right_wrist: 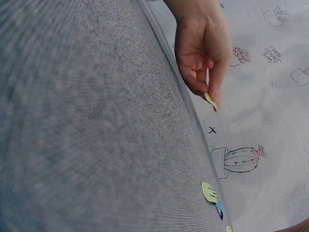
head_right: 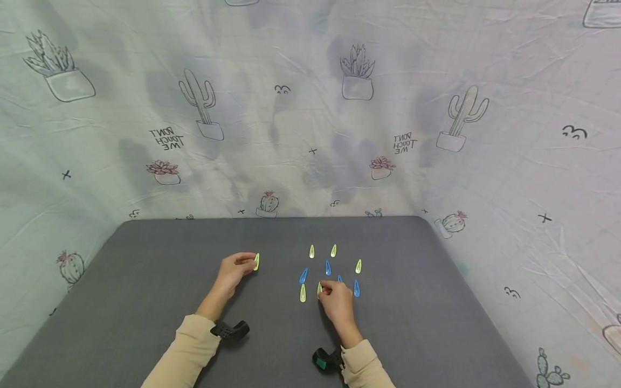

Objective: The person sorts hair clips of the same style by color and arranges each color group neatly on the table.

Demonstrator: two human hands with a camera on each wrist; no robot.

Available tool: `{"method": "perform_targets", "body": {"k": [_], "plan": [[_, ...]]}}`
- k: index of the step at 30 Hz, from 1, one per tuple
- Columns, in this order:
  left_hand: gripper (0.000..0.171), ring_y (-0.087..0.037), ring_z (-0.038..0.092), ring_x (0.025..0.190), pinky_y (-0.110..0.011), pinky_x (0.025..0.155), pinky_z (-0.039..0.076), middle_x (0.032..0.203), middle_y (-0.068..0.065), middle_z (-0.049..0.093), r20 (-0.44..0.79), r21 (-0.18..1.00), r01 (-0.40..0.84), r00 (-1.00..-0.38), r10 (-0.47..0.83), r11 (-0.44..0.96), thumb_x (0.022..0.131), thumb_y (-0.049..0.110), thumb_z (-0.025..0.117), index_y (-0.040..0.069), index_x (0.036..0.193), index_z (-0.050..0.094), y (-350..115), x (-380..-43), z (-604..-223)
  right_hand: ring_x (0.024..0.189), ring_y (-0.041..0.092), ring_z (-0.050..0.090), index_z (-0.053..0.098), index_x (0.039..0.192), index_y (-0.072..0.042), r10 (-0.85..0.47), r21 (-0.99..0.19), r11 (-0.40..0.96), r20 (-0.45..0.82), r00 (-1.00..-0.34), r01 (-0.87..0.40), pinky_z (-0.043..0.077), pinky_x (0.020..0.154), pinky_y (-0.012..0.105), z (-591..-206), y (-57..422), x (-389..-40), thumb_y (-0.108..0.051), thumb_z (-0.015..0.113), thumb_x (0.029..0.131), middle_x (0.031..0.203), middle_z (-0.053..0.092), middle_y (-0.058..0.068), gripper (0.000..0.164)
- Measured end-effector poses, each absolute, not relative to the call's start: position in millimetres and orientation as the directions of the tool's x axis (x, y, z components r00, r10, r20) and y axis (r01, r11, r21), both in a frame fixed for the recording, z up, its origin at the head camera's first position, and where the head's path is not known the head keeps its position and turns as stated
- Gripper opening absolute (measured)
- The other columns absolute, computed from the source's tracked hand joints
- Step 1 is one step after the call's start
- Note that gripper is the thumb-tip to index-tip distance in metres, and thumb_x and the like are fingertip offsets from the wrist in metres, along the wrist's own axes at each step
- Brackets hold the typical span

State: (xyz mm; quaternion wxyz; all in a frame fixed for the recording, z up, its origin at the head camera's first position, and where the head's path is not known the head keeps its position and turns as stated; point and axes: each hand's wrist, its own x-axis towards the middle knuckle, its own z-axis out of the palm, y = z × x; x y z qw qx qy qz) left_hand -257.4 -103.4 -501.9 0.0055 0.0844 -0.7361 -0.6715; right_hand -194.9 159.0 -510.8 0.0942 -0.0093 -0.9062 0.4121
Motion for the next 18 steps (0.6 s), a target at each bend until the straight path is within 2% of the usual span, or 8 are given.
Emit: {"method": "perform_targets", "body": {"k": [3,9,14,16,18], "plan": [[0.022,-0.014,0.057,0.077,-0.025,0.069,0.050,0.087,-0.008,0.064,-0.083,0.983,-0.107,-0.983,-0.161,0.152,0.085,-0.001,0.065,-0.002,0.106,0.068,-107,-255,-506,0.066,0.010,0.057,0.074,0.096,0.002,0.095,-0.752,0.656,0.157,-0.983,-0.057,0.045,0.056,0.024,-511,159,-194,0.000,0.071,0.075,0.076,0.068,0.006,0.021],[0.016,-0.018,0.059,0.073,-0.026,0.063,0.044,0.082,-0.010,0.068,0.045,0.917,-0.053,-0.971,-0.234,0.395,0.082,0.003,0.067,-0.001,0.097,0.072,-105,-252,-513,0.066,0.011,0.056,0.073,0.096,0.003,0.091,-0.747,0.662,0.160,-0.983,-0.060,0.044,0.056,0.024,-512,161,-194,0.001,0.071,0.075,0.076,0.067,0.006,0.021],[0.015,-0.026,0.064,0.077,-0.039,0.073,0.048,0.083,-0.012,0.070,0.147,0.843,-0.021,-0.952,-0.268,0.537,0.083,0.005,0.067,0.000,0.096,0.073,-97,-249,-514,0.066,0.010,0.057,0.074,0.096,0.002,0.092,-0.753,0.656,0.159,-0.983,-0.060,0.044,0.056,0.024,-512,161,-193,0.000,0.070,0.075,0.076,0.068,0.005,0.021],[0.016,-0.029,0.063,0.080,-0.045,0.082,0.046,0.084,-0.014,0.070,0.171,0.827,-0.009,-0.948,-0.268,0.562,0.083,0.004,0.067,-0.002,0.097,0.072,-95,-248,-513,0.066,0.010,0.058,0.074,0.096,0.002,0.086,-0.755,0.653,0.159,-0.984,-0.064,0.045,0.057,0.024,-512,162,-193,0.000,0.070,0.075,0.076,0.068,0.005,0.021],[0.015,-0.031,0.062,0.081,-0.048,0.084,0.044,0.083,-0.015,0.069,0.199,0.813,0.006,-0.943,-0.267,0.583,0.083,0.003,0.067,-0.003,0.096,0.072,-94,-247,-513,0.066,0.010,0.059,0.074,0.097,0.001,0.084,-0.759,0.647,0.158,-0.984,-0.067,0.046,0.057,0.023,-512,162,-193,0.000,0.070,0.076,0.076,0.068,0.005,0.022]]}}
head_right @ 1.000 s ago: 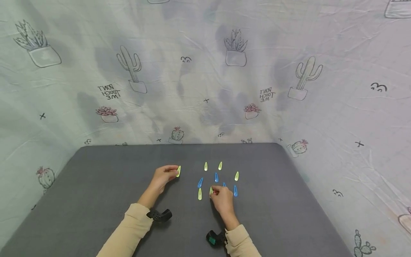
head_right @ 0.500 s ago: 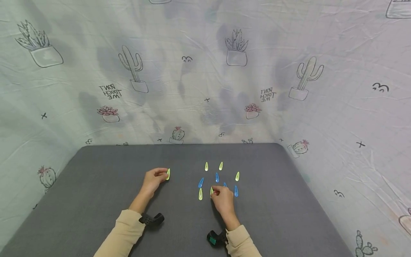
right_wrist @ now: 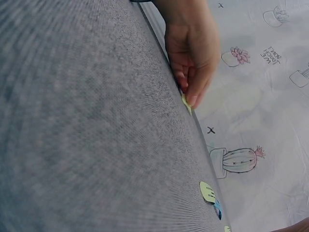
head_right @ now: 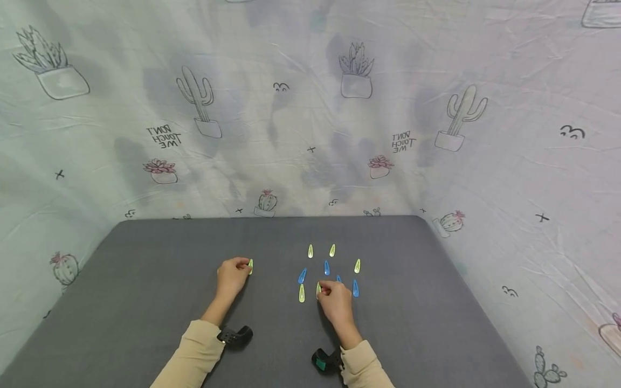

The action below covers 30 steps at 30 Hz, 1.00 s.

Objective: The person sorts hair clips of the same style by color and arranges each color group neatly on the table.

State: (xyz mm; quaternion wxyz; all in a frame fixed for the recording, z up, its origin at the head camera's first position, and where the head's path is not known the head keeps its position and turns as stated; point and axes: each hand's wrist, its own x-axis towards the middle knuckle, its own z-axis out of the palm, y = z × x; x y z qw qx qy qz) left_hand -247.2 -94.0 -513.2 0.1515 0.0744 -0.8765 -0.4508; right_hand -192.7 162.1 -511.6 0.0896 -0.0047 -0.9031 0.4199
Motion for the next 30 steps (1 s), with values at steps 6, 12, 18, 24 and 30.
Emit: {"method": "perform_targets", "body": {"k": [6,12,18,24,30], "plan": [[0.017,-0.028,0.058,0.079,-0.043,0.076,0.044,0.082,-0.012,0.065,0.190,0.809,0.015,-0.953,-0.236,0.588,0.084,0.008,0.068,-0.001,0.098,0.073,-101,-248,-516,0.067,0.010,0.058,0.073,0.096,0.001,0.091,-0.763,0.643,0.168,-0.982,-0.071,0.045,0.057,0.022,-512,163,-194,0.001,0.069,0.075,0.076,0.068,0.005,0.021],[0.020,-0.018,0.055,0.071,-0.031,0.065,0.043,0.085,-0.010,0.065,0.165,0.834,0.056,-0.975,-0.151,0.548,0.085,0.009,0.068,0.001,0.103,0.072,-116,-253,-520,0.069,0.012,0.059,0.073,0.096,0.002,0.086,-0.768,0.635,0.173,-0.981,-0.080,0.046,0.058,0.023,-511,163,-195,0.001,0.070,0.075,0.077,0.068,0.007,0.021],[0.023,-0.014,0.049,0.070,-0.028,0.064,0.040,0.085,-0.006,0.060,0.175,0.803,0.116,-0.984,-0.044,0.585,0.085,0.010,0.069,0.005,0.108,0.071,-123,-252,-522,0.071,0.013,0.060,0.072,0.099,0.002,0.075,-0.780,0.621,0.158,-0.985,-0.078,0.046,0.060,0.023,-513,162,-194,0.002,0.068,0.076,0.080,0.069,0.007,0.023],[0.023,-0.014,0.046,0.066,-0.028,0.061,0.038,0.081,-0.005,0.057,0.231,0.761,0.168,-0.973,-0.020,0.627,0.084,0.009,0.070,0.006,0.106,0.072,-121,-251,-523,0.072,0.014,0.060,0.072,0.101,0.001,0.059,-0.778,0.619,0.187,-0.981,-0.111,0.046,0.060,0.023,-515,162,-195,0.003,0.068,0.077,0.081,0.068,0.007,0.025],[0.022,-0.012,0.046,0.065,-0.027,0.061,0.037,0.080,-0.006,0.058,0.270,0.732,0.186,-0.962,-0.029,0.655,0.082,0.008,0.071,0.005,0.104,0.073,-120,-253,-526,0.072,0.013,0.060,0.072,0.102,0.001,0.073,-0.799,0.588,0.206,-0.976,-0.125,0.046,0.060,0.021,-516,162,-196,0.003,0.067,0.078,0.081,0.068,0.007,0.025]]}}
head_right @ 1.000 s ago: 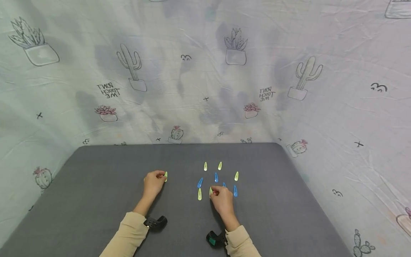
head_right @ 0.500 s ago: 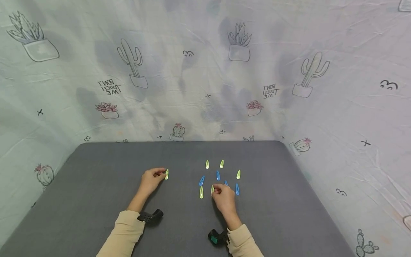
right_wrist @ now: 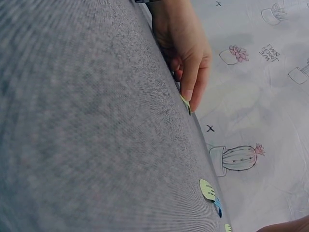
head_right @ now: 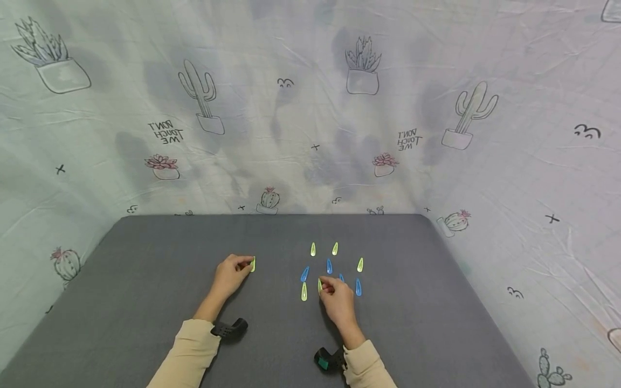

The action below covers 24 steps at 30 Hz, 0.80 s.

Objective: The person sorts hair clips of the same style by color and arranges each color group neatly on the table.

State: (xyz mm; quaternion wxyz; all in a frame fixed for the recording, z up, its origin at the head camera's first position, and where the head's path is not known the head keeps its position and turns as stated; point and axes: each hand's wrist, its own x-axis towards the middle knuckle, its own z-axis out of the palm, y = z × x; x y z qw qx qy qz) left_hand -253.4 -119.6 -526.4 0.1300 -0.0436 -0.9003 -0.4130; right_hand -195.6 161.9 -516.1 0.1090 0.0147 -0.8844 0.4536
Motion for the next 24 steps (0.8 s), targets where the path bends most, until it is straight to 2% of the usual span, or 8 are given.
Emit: {"method": "perform_targets", "body": {"k": [5,11,20,24], "plan": [[0.021,-0.012,0.045,0.064,-0.027,0.060,0.037,0.080,-0.006,0.058,0.270,0.732,0.184,-0.962,-0.031,0.656,0.083,0.008,0.070,0.005,0.103,0.073,-119,-253,-525,0.075,0.014,0.061,0.071,0.104,0.001,0.082,-0.849,0.513,0.195,-0.977,-0.127,0.047,0.062,0.020,-517,161,-197,0.004,0.066,0.080,0.084,0.068,0.009,0.025],[0.020,-0.012,0.046,0.065,-0.028,0.062,0.037,0.080,-0.005,0.058,0.282,0.722,0.194,-0.959,-0.027,0.665,0.083,0.008,0.070,0.005,0.103,0.073,-118,-254,-526,0.077,0.012,0.058,0.070,0.109,-0.002,0.082,-0.930,0.362,0.099,-0.992,-0.063,0.047,0.063,0.021,-513,159,-199,0.004,0.064,0.082,0.088,0.066,0.011,0.028],[0.019,-0.012,0.046,0.064,-0.028,0.062,0.037,0.080,-0.006,0.058,0.306,0.710,0.205,-0.951,-0.034,0.674,0.082,0.008,0.070,0.006,0.101,0.074,-118,-255,-528,0.076,0.011,0.054,0.066,0.113,0.003,0.012,-0.976,0.218,0.021,-1.000,-0.018,0.045,0.064,0.022,-505,143,-206,0.004,0.063,0.083,0.092,0.063,0.015,0.031],[0.019,-0.012,0.046,0.064,-0.027,0.061,0.037,0.081,-0.005,0.058,0.292,0.712,0.194,-0.956,-0.033,0.675,0.083,0.008,0.070,0.006,0.102,0.073,-117,-254,-528,0.074,0.011,0.052,0.065,0.115,0.004,-0.025,-0.983,0.186,-0.008,-1.000,0.003,0.045,0.064,0.027,-497,132,-208,0.004,0.062,0.085,0.091,0.061,0.014,0.031]]}}
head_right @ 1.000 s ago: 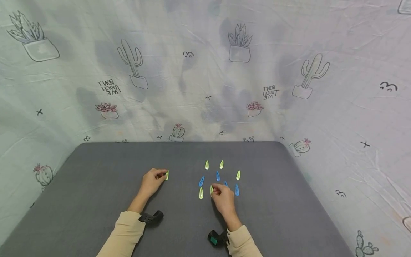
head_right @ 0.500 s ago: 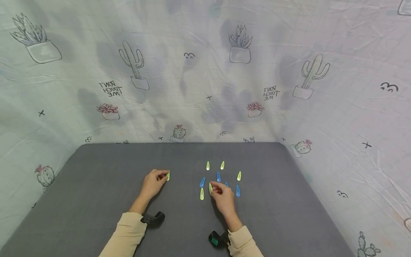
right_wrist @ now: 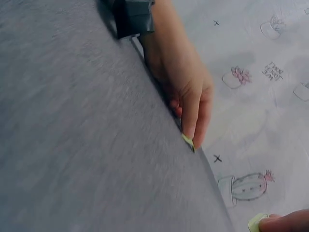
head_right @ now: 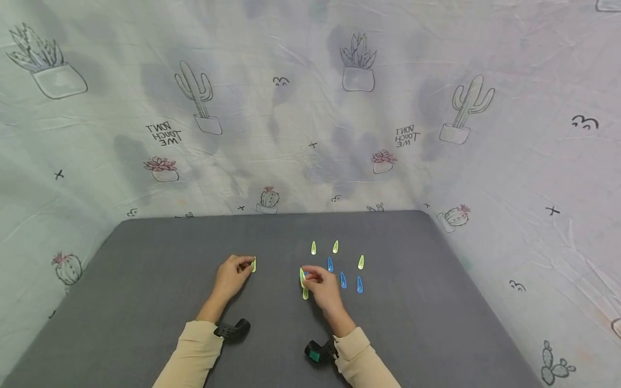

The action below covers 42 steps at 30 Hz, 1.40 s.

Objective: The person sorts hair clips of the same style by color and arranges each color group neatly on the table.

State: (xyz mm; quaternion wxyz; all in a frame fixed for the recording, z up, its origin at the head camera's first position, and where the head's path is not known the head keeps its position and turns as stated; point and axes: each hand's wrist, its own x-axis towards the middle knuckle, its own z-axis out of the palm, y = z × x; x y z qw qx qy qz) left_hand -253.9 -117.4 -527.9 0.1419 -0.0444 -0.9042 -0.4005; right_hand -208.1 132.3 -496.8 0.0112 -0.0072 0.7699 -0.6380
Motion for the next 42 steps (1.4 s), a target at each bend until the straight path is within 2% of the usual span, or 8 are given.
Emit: {"method": "perform_targets", "body": {"k": [5,9,13,18,28,34,42], "plan": [[0.020,-0.012,0.046,0.064,-0.027,0.061,0.037,0.081,-0.005,0.058,0.287,0.717,0.190,-0.957,-0.035,0.671,0.083,0.009,0.069,0.006,0.102,0.073,-118,-254,-528,0.076,0.014,0.052,0.062,0.115,0.008,-0.073,-0.983,0.184,-0.007,-0.997,-0.007,0.047,0.070,0.035,-476,112,-209,0.007,0.058,0.086,0.092,0.059,0.020,0.030],[0.019,-0.013,0.047,0.064,-0.029,0.061,0.038,0.081,-0.005,0.059,0.308,0.707,0.213,-0.951,-0.024,0.674,0.083,0.009,0.069,0.006,0.101,0.073,-119,-255,-529,0.074,0.013,0.051,0.063,0.116,0.006,-0.085,-0.984,0.175,0.011,-0.996,-0.026,0.044,0.063,0.029,-478,95,-218,0.004,0.059,0.087,0.093,0.060,0.022,0.029],[0.018,-0.012,0.047,0.064,-0.029,0.062,0.038,0.080,-0.005,0.059,0.316,0.701,0.215,-0.948,-0.025,0.680,0.082,0.009,0.070,0.006,0.100,0.074,-119,-257,-529,0.071,0.012,0.050,0.065,0.114,0.001,-0.103,-0.981,0.190,0.026,-0.994,-0.046,0.039,0.057,0.024,-491,77,-232,0.001,0.061,0.086,0.091,0.062,0.017,0.028],[0.018,-0.011,0.046,0.063,-0.028,0.061,0.037,0.080,-0.005,0.058,0.314,0.702,0.215,-0.949,-0.024,0.679,0.082,0.009,0.070,0.006,0.100,0.073,-119,-256,-529,0.067,0.014,0.050,0.067,0.113,-0.002,-0.126,-0.971,0.235,0.022,-0.992,-0.052,0.040,0.055,0.026,-498,57,-244,0.000,0.061,0.086,0.087,0.062,0.010,0.027],[0.019,-0.011,0.045,0.062,-0.027,0.059,0.036,0.080,-0.004,0.058,0.303,0.699,0.206,-0.953,-0.023,0.685,0.082,0.008,0.070,0.007,0.101,0.074,-118,-255,-533,0.064,0.011,0.052,0.069,0.107,-0.003,-0.085,-0.942,0.337,-0.028,-0.996,-0.002,0.043,0.056,0.024,-511,34,-263,0.002,0.065,0.081,0.079,0.063,0.005,0.027],[0.019,-0.010,0.045,0.061,-0.026,0.059,0.037,0.079,-0.004,0.057,0.317,0.697,0.218,-0.948,-0.021,0.683,0.082,0.008,0.070,0.007,0.100,0.074,-117,-256,-533,0.062,0.011,0.053,0.071,0.105,-0.003,-0.064,-0.895,0.444,0.018,-0.998,-0.044,0.042,0.055,0.024,-510,27,-272,0.003,0.065,0.078,0.079,0.066,0.007,0.029],[0.018,-0.011,0.045,0.061,-0.027,0.058,0.037,0.080,-0.005,0.056,0.304,0.704,0.211,-0.952,-0.020,0.678,0.084,0.009,0.069,0.006,0.102,0.073,-120,-255,-529,0.062,0.010,0.052,0.074,0.097,-0.004,-0.092,-0.810,0.575,0.076,-0.993,-0.115,0.041,0.055,0.022,-507,18,-278,0.000,0.065,0.079,0.077,0.069,0.005,0.021]]}}
